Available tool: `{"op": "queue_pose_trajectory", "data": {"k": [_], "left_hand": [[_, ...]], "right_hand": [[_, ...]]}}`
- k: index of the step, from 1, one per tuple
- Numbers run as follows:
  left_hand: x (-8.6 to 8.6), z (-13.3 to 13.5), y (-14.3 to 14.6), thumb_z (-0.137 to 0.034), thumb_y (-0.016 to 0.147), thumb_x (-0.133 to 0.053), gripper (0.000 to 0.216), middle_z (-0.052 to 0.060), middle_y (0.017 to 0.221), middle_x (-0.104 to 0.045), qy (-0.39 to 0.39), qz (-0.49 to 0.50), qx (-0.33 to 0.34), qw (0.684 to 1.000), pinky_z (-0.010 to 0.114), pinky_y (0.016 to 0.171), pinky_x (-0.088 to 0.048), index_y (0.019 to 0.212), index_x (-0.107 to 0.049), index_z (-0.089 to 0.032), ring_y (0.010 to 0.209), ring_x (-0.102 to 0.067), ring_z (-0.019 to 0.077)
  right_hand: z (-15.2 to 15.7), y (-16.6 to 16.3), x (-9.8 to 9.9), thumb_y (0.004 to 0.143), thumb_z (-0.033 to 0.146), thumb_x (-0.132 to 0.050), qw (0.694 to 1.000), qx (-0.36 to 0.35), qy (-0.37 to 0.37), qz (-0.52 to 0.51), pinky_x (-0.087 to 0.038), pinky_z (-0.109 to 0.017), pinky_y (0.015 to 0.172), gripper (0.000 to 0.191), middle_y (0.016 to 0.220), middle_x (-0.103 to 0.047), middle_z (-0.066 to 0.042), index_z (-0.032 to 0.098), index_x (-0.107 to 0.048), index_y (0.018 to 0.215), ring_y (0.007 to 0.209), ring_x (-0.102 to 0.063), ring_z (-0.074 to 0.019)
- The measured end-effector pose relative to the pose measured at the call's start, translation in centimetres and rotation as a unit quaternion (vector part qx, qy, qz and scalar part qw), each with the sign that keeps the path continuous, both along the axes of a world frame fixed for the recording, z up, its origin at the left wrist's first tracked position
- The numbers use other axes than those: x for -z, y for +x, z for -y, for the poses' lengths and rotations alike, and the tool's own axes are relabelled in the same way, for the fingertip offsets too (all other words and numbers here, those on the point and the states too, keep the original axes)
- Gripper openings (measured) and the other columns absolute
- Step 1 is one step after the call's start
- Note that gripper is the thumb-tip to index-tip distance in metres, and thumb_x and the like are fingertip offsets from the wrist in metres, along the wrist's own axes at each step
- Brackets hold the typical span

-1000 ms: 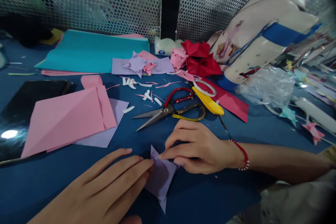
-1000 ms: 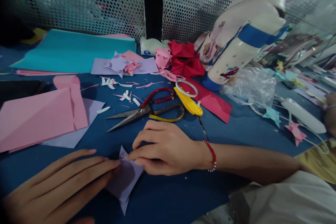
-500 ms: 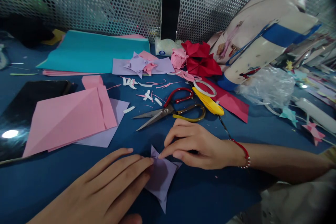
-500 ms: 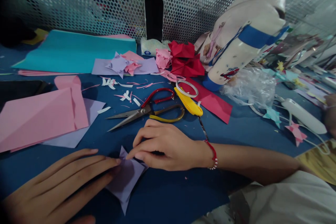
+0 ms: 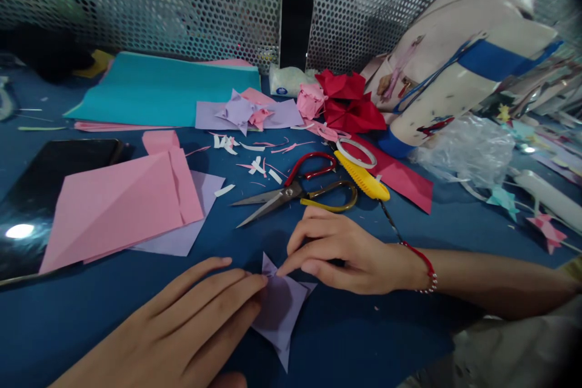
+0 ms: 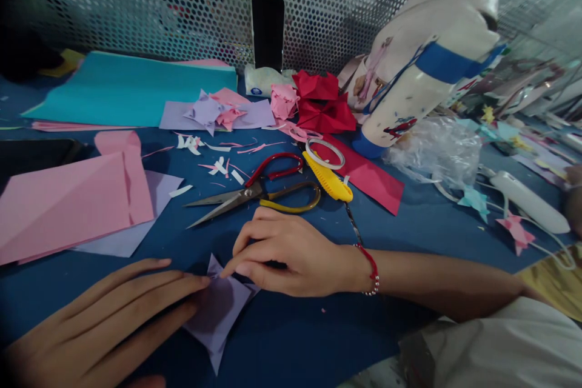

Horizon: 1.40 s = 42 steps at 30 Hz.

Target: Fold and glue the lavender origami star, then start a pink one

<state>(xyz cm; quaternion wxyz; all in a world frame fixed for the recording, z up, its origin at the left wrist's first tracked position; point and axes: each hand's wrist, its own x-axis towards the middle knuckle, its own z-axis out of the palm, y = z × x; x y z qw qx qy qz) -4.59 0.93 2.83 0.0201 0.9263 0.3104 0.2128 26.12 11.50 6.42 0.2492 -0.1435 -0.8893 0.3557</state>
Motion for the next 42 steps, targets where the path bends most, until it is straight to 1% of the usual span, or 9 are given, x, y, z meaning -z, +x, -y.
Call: {"op": "queue_pose_trajectory", "data": {"k": [6, 14, 15, 22, 27, 29, 33, 38, 42], "left_hand": [[-0.1, -0.3, 0.2, -0.045, 0.115, -0.054, 0.046, 0.001, 0.149, -0.074, 0.02, -0.02, 0.015, 0.999, 0.037, 0.142, -0.021, 0.156, -0.063, -0.026, 0.145, -0.06, 0.0233], [-0.1, -0.1, 0.1, -0.043, 0.117, -0.049, 0.044, 0.0, 0.152, -0.071, 0.01, -0.005, -0.007, 1.0, 0.039, 0.142, -0.02, 0.155, -0.064, -0.025, 0.146, -0.057, 0.0249], [-0.1, -0.2, 0.1, -0.044, 0.117, -0.051, 0.046, 0.0, 0.154, -0.07, 0.014, -0.031, 0.019, 0.999, 0.038, 0.142, -0.02, 0.157, -0.062, -0.025, 0.147, -0.057, 0.0244], [-0.2, -0.1, 0.4, -0.049, 0.117, -0.049, 0.045, 0.001, 0.146, -0.074, 0.01, 0.01, -0.012, 1.0, 0.036, 0.143, -0.016, 0.151, -0.067, -0.027, 0.145, -0.058, 0.0229], [-0.3, -0.7, -0.4, -0.046, 0.117, -0.049, 0.051, -0.001, 0.159, -0.066, 0.022, -0.048, 0.032, 0.998, 0.036, 0.145, -0.011, 0.163, -0.057, -0.026, 0.149, -0.055, 0.0231], [-0.2, -0.8, -0.6, -0.047, 0.116, -0.052, 0.052, -0.003, 0.16, -0.066, 0.012, -0.041, 0.023, 0.999, 0.035, 0.144, -0.016, 0.164, -0.056, -0.029, 0.15, -0.055, 0.0225], [0.0, -0.3, -0.5, -0.049, 0.113, -0.056, 0.051, -0.002, 0.154, -0.07, -0.016, -0.008, -0.009, 1.0, 0.034, 0.135, -0.038, 0.163, -0.057, -0.036, 0.146, -0.061, 0.0227], [0.2, 0.1, -0.1, -0.044, 0.118, -0.045, 0.048, -0.006, 0.158, -0.066, -0.04, 0.01, -0.009, 0.999, 0.031, 0.141, -0.019, 0.164, -0.055, -0.034, 0.153, -0.051, 0.0204], [0.7, 0.6, 0.2, -0.042, 0.117, -0.04, 0.051, -0.003, 0.157, -0.066, -0.026, 0.011, -0.024, 0.999, 0.032, 0.134, -0.031, 0.166, -0.052, -0.033, 0.151, -0.053, 0.0225]], "right_hand": [[0.0, 0.1, 0.2, 0.121, 0.032, -0.047, 1.0, -0.005, 0.013, 0.024, -0.05, -0.036, 0.093, 0.038, 0.109, -0.078, -0.009, 0.015, -0.081, 0.12, 0.096, -0.064, -0.0172], [0.0, 0.1, 0.1, 0.12, 0.03, -0.048, 1.0, -0.002, 0.011, 0.007, -0.049, -0.035, 0.092, 0.037, 0.106, -0.078, -0.008, 0.014, -0.081, 0.118, 0.093, -0.064, -0.0163], [0.0, 0.0, 0.1, 0.12, 0.03, -0.048, 1.0, -0.003, 0.013, 0.006, -0.049, -0.035, 0.091, 0.037, 0.107, -0.078, -0.008, 0.014, -0.081, 0.118, 0.094, -0.064, -0.0163], [0.0, 0.1, 0.1, 0.121, 0.033, -0.047, 1.0, -0.002, 0.006, 0.031, -0.048, -0.036, 0.091, 0.038, 0.109, -0.078, -0.008, 0.016, -0.081, 0.116, 0.095, -0.063, -0.0172], [0.0, 0.0, -0.1, 0.122, 0.036, -0.045, 0.999, -0.002, 0.008, 0.045, -0.049, -0.035, 0.094, 0.04, 0.11, -0.077, -0.008, 0.016, -0.08, 0.12, 0.096, -0.062, -0.017], [0.0, -0.1, -0.2, 0.122, 0.036, -0.045, 0.999, -0.003, 0.014, 0.048, -0.048, -0.035, 0.095, 0.04, 0.11, -0.077, -0.008, 0.015, -0.079, 0.12, 0.096, -0.061, -0.0166], [0.0, -0.1, -0.4, 0.121, 0.034, -0.048, 0.998, -0.01, 0.021, 0.051, -0.047, -0.034, 0.095, 0.035, 0.111, -0.075, -0.008, 0.014, -0.077, 0.12, 0.097, -0.061, -0.0163], [0.0, -0.2, -0.4, 0.121, 0.035, -0.047, 0.999, -0.011, 0.026, 0.046, -0.047, -0.034, 0.094, 0.036, 0.111, -0.075, -0.008, 0.014, -0.077, 0.121, 0.097, -0.062, -0.0164], [0.0, -0.3, -0.4, 0.121, 0.033, -0.048, 0.999, -0.01, 0.037, 0.037, -0.047, -0.033, 0.092, 0.036, 0.11, -0.076, -0.008, 0.013, -0.078, 0.121, 0.095, -0.061, -0.016]]}}
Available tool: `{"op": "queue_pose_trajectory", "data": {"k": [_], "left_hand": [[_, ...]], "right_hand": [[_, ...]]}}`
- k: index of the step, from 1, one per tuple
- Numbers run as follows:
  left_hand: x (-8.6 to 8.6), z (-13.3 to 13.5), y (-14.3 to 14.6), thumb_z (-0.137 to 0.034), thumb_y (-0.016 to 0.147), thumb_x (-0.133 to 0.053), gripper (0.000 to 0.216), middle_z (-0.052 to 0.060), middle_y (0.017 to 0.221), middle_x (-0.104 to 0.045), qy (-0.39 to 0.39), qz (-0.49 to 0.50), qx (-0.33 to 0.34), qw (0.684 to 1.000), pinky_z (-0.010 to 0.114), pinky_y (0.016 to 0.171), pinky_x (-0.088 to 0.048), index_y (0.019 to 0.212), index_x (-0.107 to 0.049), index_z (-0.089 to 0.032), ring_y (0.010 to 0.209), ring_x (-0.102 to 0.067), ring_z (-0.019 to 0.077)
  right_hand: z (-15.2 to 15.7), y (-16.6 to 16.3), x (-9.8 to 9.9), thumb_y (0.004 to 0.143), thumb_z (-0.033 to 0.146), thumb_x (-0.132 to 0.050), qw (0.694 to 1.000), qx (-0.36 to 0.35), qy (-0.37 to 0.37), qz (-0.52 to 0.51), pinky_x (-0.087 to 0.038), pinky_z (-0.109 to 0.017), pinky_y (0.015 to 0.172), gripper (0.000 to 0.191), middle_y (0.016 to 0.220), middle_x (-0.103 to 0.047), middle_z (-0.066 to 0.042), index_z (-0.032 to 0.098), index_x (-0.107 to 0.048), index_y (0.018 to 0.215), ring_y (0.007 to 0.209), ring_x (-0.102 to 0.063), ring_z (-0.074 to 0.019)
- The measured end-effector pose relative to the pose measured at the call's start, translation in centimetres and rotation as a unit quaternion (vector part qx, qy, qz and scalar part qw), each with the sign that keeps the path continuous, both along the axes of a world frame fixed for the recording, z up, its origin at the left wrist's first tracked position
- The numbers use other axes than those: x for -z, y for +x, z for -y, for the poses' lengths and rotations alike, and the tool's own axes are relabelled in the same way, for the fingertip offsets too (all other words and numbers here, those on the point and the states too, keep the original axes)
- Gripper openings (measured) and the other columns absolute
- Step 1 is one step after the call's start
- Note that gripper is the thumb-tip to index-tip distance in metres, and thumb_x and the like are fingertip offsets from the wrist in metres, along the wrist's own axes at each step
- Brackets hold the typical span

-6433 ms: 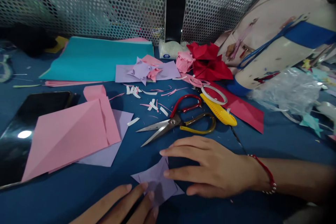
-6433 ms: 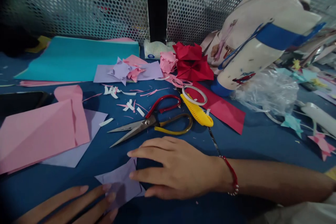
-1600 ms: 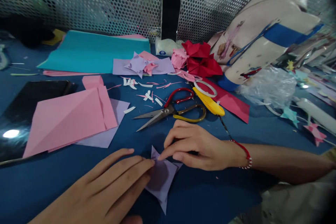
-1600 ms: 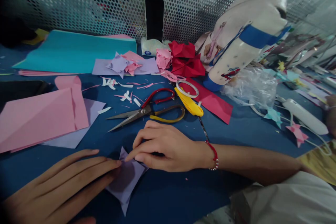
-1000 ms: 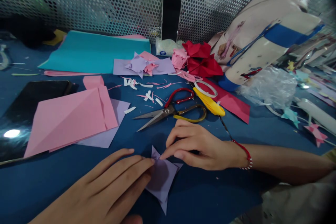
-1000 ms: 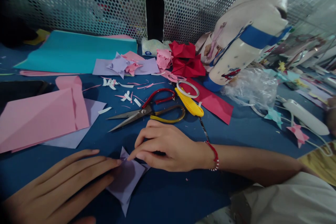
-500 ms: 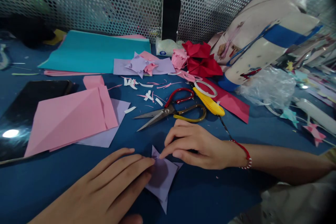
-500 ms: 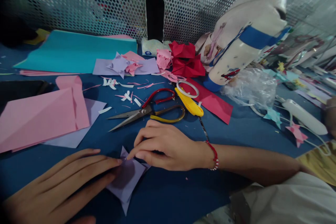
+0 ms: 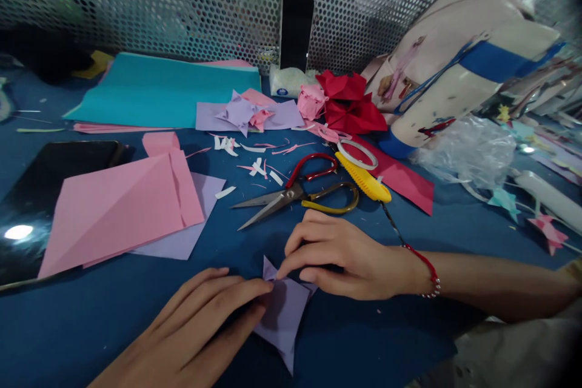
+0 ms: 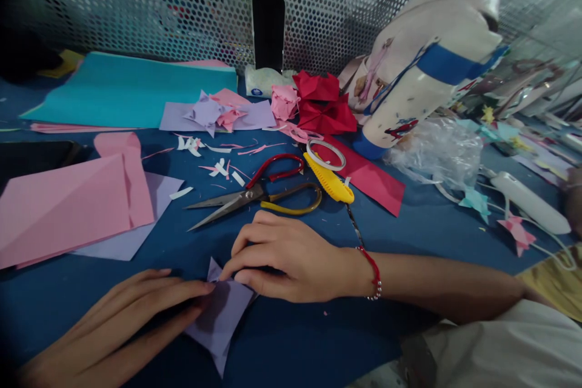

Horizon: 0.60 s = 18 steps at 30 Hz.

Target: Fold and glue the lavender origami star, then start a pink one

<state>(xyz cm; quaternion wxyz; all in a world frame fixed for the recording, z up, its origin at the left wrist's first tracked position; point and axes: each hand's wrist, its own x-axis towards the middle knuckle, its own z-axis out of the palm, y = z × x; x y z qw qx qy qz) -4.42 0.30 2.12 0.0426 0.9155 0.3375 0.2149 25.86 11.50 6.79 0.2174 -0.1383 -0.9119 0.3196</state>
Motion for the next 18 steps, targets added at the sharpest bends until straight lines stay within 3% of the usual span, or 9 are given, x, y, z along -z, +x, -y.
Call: {"op": "queue_pose_trajectory", "data": {"k": [6, 18], "left_hand": [[0.8, 0.6, 0.3, -0.044, 0.117, -0.038, 0.052, -0.004, 0.163, -0.059, -0.035, 0.032, -0.014, 0.999, 0.033, 0.139, -0.016, 0.167, -0.048, -0.034, 0.155, -0.045, 0.0217], [-0.3, -0.3, 0.3, -0.05, 0.118, -0.041, 0.049, -0.006, 0.156, -0.068, -0.009, 0.009, -0.007, 1.0, 0.038, 0.139, -0.022, 0.163, -0.056, -0.038, 0.147, -0.054, 0.0227]], "right_hand": [[0.0, -0.1, 0.0, 0.121, 0.035, -0.047, 1.0, 0.006, -0.005, 0.004, -0.047, -0.033, 0.09, 0.038, 0.11, -0.077, -0.008, 0.014, -0.079, 0.121, 0.093, -0.061, -0.0159], [0.0, 0.0, -0.1, 0.119, 0.028, -0.052, 1.0, 0.002, 0.0, 0.01, -0.047, -0.033, 0.091, 0.031, 0.11, -0.076, -0.008, 0.013, -0.079, 0.122, 0.095, -0.061, -0.0163]]}}
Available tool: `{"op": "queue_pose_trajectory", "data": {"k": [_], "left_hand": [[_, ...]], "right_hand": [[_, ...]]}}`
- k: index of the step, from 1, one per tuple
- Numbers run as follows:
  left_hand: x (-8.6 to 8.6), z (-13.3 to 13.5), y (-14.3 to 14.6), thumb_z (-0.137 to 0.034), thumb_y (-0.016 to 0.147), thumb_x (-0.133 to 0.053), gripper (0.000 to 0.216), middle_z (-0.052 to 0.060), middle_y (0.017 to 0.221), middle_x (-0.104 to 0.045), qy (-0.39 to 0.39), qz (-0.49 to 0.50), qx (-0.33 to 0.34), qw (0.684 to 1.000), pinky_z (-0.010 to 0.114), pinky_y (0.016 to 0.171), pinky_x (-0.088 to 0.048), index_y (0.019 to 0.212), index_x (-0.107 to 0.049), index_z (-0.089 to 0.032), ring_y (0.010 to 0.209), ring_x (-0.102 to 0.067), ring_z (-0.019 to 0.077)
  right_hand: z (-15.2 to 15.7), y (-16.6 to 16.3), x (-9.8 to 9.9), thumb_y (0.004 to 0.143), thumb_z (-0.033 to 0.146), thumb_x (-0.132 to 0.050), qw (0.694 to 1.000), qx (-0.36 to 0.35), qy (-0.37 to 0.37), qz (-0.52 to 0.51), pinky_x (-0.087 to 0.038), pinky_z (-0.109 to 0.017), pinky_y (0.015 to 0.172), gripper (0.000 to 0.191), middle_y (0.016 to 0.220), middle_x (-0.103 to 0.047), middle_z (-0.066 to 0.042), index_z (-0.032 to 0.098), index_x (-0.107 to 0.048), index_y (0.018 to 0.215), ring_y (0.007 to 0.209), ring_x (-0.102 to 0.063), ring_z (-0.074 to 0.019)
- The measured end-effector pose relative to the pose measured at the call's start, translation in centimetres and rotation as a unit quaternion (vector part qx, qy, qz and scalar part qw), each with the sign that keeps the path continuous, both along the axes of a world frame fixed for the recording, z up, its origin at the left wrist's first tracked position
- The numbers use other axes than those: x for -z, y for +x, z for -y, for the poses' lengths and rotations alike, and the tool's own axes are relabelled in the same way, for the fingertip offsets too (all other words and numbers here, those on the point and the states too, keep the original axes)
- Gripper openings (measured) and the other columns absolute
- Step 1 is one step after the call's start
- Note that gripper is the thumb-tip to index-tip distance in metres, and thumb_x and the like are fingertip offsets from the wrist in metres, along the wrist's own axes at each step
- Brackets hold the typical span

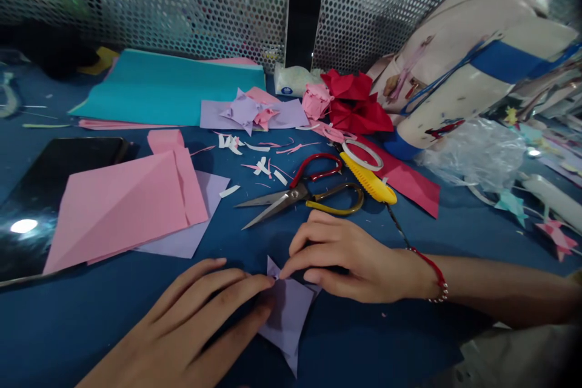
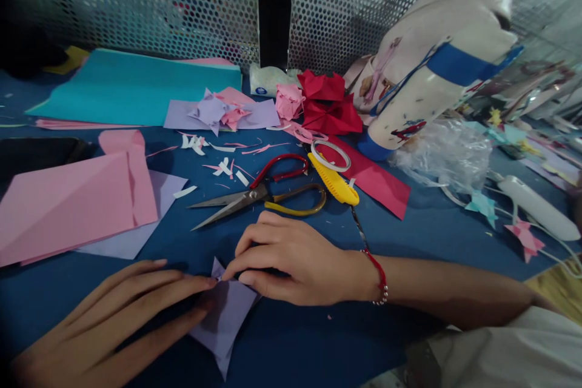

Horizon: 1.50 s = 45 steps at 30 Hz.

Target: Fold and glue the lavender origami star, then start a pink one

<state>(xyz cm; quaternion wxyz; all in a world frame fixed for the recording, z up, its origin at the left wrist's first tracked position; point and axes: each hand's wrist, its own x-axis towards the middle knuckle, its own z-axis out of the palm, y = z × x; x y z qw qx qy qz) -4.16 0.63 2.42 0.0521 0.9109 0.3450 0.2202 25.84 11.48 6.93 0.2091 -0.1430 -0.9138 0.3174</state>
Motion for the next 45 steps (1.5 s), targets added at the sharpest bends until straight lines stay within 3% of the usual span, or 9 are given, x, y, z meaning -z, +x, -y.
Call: {"op": "queue_pose_trajectory", "data": {"k": [9, 16, 20, 25, 31, 38, 45], "left_hand": [[-1.1, -1.6, -0.5, -0.054, 0.119, -0.037, 0.048, -0.007, 0.154, -0.071, 0.018, -0.02, 0.059, 0.998, 0.041, 0.145, -0.008, 0.15, -0.068, -0.034, 0.139, -0.06, 0.0191], [-1.1, -1.6, -0.8, -0.056, 0.118, -0.04, 0.048, -0.004, 0.152, -0.072, 0.019, -0.023, 0.047, 0.998, 0.044, 0.143, -0.019, 0.157, -0.063, -0.04, 0.14, -0.063, 0.0224], [-1.2, -1.9, -0.8, -0.056, 0.118, -0.039, 0.048, -0.008, 0.153, -0.072, 0.012, -0.018, 0.061, 0.998, 0.043, 0.146, -0.011, 0.153, -0.066, -0.037, 0.139, -0.063, 0.0192], [-1.4, -2.1, -0.8, -0.056, 0.119, -0.039, 0.048, -0.011, 0.156, -0.07, 0.006, -0.017, 0.069, 0.997, 0.042, 0.146, -0.011, 0.155, -0.064, -0.036, 0.142, -0.06, 0.0177], [-1.4, -2.3, -1.4, -0.058, 0.116, -0.048, 0.051, -0.004, 0.155, -0.072, 0.011, -0.03, 0.084, 0.996, 0.041, 0.145, -0.016, 0.161, -0.059, -0.037, 0.146, -0.062, 0.02], [-1.8, -2.4, -1.9, -0.061, 0.113, -0.056, 0.053, -0.004, 0.16, -0.068, 0.038, -0.076, 0.105, 0.991, 0.038, 0.146, -0.011, 0.158, -0.064, -0.034, 0.151, -0.06, 0.0195], [-0.5, -1.3, -1.3, -0.066, 0.111, -0.055, 0.054, -0.002, 0.158, -0.069, 0.045, -0.04, 0.076, 0.995, 0.043, 0.146, -0.015, 0.154, -0.069, -0.035, 0.157, -0.055, 0.0235]], "right_hand": [[0.0, 0.1, -0.1, 0.12, 0.028, -0.047, 1.0, -0.001, 0.025, 0.016, -0.05, -0.033, 0.09, 0.033, 0.111, -0.076, -0.009, 0.015, -0.078, 0.122, 0.096, -0.061, -0.0172], [-0.2, 0.2, 0.2, 0.12, 0.025, -0.046, 0.996, -0.02, 0.081, 0.013, -0.05, -0.032, 0.088, 0.035, 0.11, -0.075, -0.009, 0.012, -0.078, 0.122, 0.092, -0.06, -0.0171], [-0.5, 0.4, 0.4, 0.12, 0.029, -0.046, 0.99, -0.043, 0.136, 0.003, -0.051, -0.032, 0.088, 0.035, 0.109, -0.076, -0.008, 0.013, -0.078, 0.123, 0.09, -0.06, -0.0181], [-0.9, 0.7, 0.6, 0.119, 0.029, -0.05, 0.969, -0.064, 0.237, 0.003, -0.053, -0.033, 0.086, 0.032, 0.107, -0.078, -0.005, 0.012, -0.077, 0.127, 0.094, -0.064, -0.0183], [-1.1, 1.1, 0.7, 0.116, 0.036, -0.06, 0.942, -0.055, 0.33, 0.006, -0.052, -0.033, 0.08, 0.03, 0.105, -0.079, 0.0, 0.017, -0.078, 0.13, 0.1, -0.065, -0.0158], [-1.4, 1.2, 0.6, 0.118, 0.039, -0.056, 0.951, -0.05, 0.305, 0.029, -0.05, -0.031, 0.087, 0.031, 0.107, -0.076, -0.001, 0.023, -0.079, 0.129, 0.107, -0.063, -0.0159], [-1.3, 1.2, 0.6, 0.117, 0.037, -0.058, 0.954, -0.055, 0.294, 0.029, -0.049, -0.032, 0.088, 0.029, 0.107, -0.078, -0.001, 0.021, -0.078, 0.131, 0.105, -0.063, -0.0164]]}}
